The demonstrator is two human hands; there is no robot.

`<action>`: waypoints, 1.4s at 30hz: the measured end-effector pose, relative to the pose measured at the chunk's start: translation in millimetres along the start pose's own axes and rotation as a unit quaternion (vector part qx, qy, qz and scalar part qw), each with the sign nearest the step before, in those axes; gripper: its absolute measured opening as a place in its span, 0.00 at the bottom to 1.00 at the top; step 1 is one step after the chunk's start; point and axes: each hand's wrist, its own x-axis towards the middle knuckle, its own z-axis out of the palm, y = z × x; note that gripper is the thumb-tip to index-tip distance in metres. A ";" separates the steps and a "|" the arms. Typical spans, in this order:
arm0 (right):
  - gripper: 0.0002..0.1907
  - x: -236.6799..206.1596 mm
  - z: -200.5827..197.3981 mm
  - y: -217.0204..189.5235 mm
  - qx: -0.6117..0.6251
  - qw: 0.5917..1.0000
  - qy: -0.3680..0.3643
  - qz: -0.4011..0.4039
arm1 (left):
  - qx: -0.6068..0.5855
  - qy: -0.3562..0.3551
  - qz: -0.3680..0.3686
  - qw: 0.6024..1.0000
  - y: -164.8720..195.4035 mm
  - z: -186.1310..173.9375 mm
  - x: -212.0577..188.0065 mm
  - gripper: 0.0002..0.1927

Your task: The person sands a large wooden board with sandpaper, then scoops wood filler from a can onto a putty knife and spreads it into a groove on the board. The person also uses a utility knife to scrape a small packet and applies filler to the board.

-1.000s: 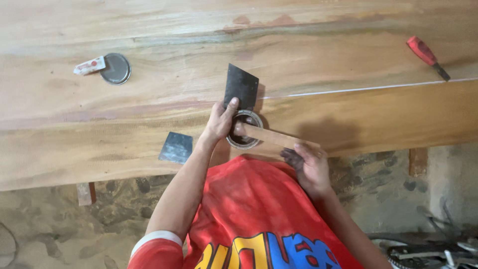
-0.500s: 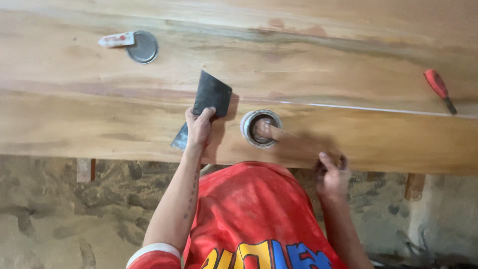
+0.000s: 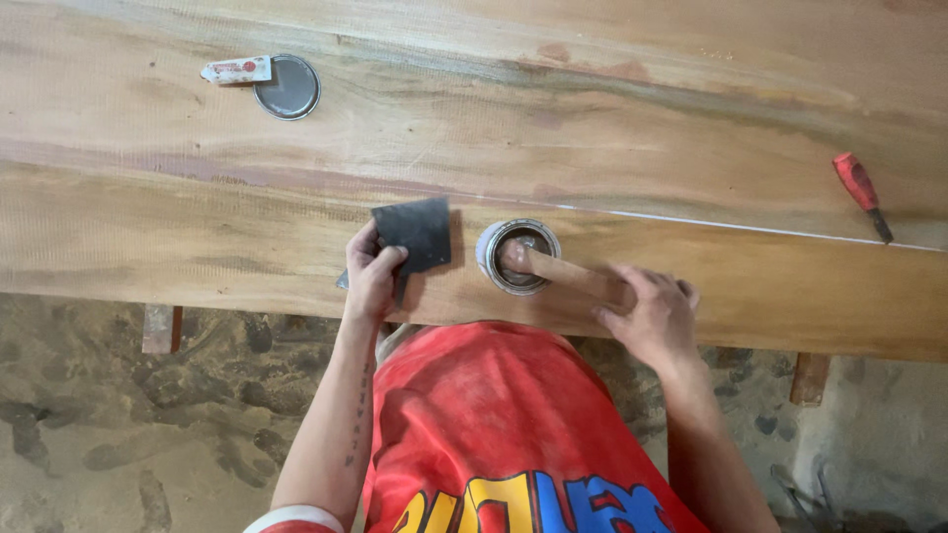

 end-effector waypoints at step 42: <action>0.11 7.3 -68.4 -75.9 0.295 0.861 0.351 -0.220 | -0.377 -0.083 -0.282 0.879 121.5 170.3 -5.4 0.22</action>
